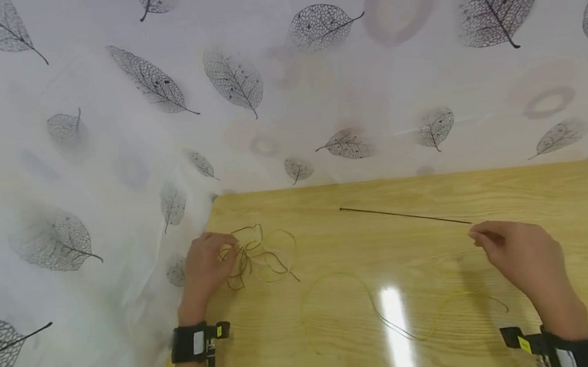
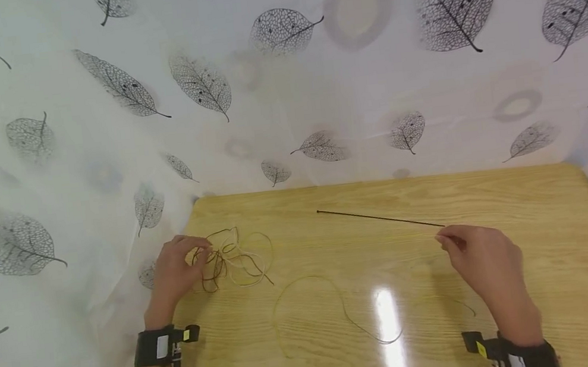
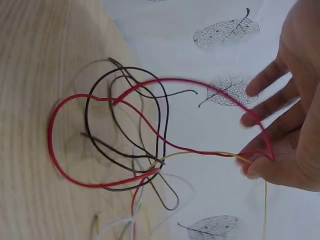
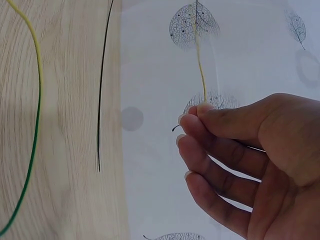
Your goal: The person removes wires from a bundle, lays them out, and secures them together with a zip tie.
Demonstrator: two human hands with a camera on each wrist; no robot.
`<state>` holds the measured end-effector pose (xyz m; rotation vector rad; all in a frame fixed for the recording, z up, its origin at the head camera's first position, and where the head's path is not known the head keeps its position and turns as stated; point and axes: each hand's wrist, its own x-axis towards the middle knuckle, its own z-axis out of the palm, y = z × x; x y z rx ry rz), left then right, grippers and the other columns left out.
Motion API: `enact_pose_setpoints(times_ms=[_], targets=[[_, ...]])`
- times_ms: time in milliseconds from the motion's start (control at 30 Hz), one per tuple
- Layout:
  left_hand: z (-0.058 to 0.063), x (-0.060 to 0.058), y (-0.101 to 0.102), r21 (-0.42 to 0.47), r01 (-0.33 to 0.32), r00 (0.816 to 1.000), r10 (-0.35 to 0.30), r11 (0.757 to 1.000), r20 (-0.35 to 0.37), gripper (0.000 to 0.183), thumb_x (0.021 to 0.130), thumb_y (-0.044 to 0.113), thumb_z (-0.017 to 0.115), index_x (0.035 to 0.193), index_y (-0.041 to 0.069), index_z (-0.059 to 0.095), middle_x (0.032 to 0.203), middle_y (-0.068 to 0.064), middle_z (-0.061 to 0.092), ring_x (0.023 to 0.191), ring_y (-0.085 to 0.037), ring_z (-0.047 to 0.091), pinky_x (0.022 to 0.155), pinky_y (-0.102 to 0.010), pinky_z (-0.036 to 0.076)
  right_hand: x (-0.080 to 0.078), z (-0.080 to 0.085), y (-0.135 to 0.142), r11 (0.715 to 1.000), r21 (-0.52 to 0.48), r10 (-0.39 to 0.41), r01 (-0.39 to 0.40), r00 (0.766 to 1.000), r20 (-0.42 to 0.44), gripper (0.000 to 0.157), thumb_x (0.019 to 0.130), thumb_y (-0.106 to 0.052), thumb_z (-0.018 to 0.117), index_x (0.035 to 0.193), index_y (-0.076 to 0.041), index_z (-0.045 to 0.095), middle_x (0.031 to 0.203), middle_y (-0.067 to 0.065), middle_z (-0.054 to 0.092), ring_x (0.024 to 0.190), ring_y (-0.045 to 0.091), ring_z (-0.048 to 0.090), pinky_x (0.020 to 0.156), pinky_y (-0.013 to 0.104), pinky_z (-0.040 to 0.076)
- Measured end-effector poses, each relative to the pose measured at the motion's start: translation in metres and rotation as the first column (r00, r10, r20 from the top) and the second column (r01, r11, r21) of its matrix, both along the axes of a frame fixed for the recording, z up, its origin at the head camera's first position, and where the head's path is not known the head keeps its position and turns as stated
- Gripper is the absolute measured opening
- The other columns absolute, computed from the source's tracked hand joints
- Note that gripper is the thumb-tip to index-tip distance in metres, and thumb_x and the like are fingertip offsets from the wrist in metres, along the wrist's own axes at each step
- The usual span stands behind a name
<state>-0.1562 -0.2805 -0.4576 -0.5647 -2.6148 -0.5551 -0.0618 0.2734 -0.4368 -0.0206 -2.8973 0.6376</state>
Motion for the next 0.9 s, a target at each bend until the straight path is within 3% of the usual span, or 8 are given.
enact_pose_setpoints(times_ms=[67, 167, 300, 433, 667, 900], targets=[[0.002, 0.0, 0.0, 0.039, 0.017, 0.999, -0.018, 0.999, 0.032, 0.01, 0.083, 0.016, 0.076, 0.092, 0.015, 0.073, 0.091, 0.001, 0.072, 0.088, -0.023, 0.064, 0.079, -0.042, 0.048, 0.001, -0.002, 0.004, 1.0, 0.003, -0.008, 0.008, 1.0, -0.01, 0.026, 0.092, -0.033, 0.065, 0.108, -0.013, 0.072, 0.085, 0.008, 0.073, 0.053, 0.013, 0.055, 0.036, 0.03, 0.029], [0.004, -0.002, 0.002, 0.042, 0.042, 0.999, -0.043, 0.998, 0.019, 0.011, 0.086, 0.019, 0.074, 0.096, 0.016, 0.072, 0.092, 0.002, 0.072, 0.085, -0.021, 0.064, 0.075, -0.038, 0.048, 0.003, -0.005, 0.01, 1.0, -0.001, -0.016, 0.016, 1.0, -0.019, 0.025, 0.092, -0.031, 0.066, 0.108, -0.013, 0.072, 0.085, 0.009, 0.073, 0.053, 0.013, 0.055, 0.035, 0.03, 0.028], [0.005, -0.01, 0.003, -0.049, 0.038, 0.996, -0.042, 0.998, -0.075, 0.012, 0.087, 0.021, 0.073, 0.098, 0.016, 0.071, 0.092, 0.002, 0.071, 0.079, -0.019, 0.058, 0.068, -0.034, 0.042, 0.004, -0.007, 0.011, 1.0, -0.019, -0.019, 0.018, 1.0, -0.021, 0.026, 0.092, -0.033, 0.065, 0.108, -0.013, 0.072, 0.085, 0.009, 0.073, 0.054, 0.014, 0.056, 0.035, 0.029, 0.029], [-0.002, -0.014, -0.001, -0.141, -0.006, 0.993, -0.01, 0.99, -0.117, 0.013, 0.085, 0.022, 0.074, 0.095, 0.015, 0.072, 0.088, 0.0, 0.071, 0.075, -0.021, 0.056, 0.066, -0.036, 0.041, 0.003, -0.006, 0.007, 0.999, -0.03, -0.011, 0.011, 1.0, -0.008, 0.027, 0.093, -0.034, 0.064, 0.109, -0.014, 0.072, 0.085, 0.009, 0.073, 0.054, 0.013, 0.055, 0.036, 0.03, 0.029], [-0.02, -0.012, -0.017, -0.217, -0.053, 0.994, 0.032, 0.975, -0.101, 0.012, 0.084, 0.019, 0.075, 0.093, 0.013, 0.07, 0.086, -0.002, 0.07, 0.077, -0.023, 0.056, 0.068, -0.039, 0.042, 0.001, -0.006, 0.006, 1.0, -0.007, -0.012, 0.012, 1.0, 0.015, 0.026, 0.093, -0.031, 0.064, 0.112, -0.014, 0.071, 0.086, 0.01, 0.073, 0.048, 0.01, 0.049, 0.035, 0.031, 0.027], [-0.024, -0.007, -0.026, -0.199, -0.053, 0.997, 0.039, 0.979, -0.072, 0.014, 0.083, 0.016, 0.075, 0.095, 0.014, 0.068, 0.088, -0.001, 0.07, 0.083, -0.021, 0.056, 0.076, -0.04, 0.043, 0.005, -0.006, 0.019, 0.998, 0.032, -0.058, 0.058, 0.998, 0.014, 0.027, 0.093, -0.027, 0.064, 0.112, -0.009, 0.07, 0.086, 0.016, 0.072, 0.044, 0.012, 0.044, 0.036, 0.031, 0.027]])
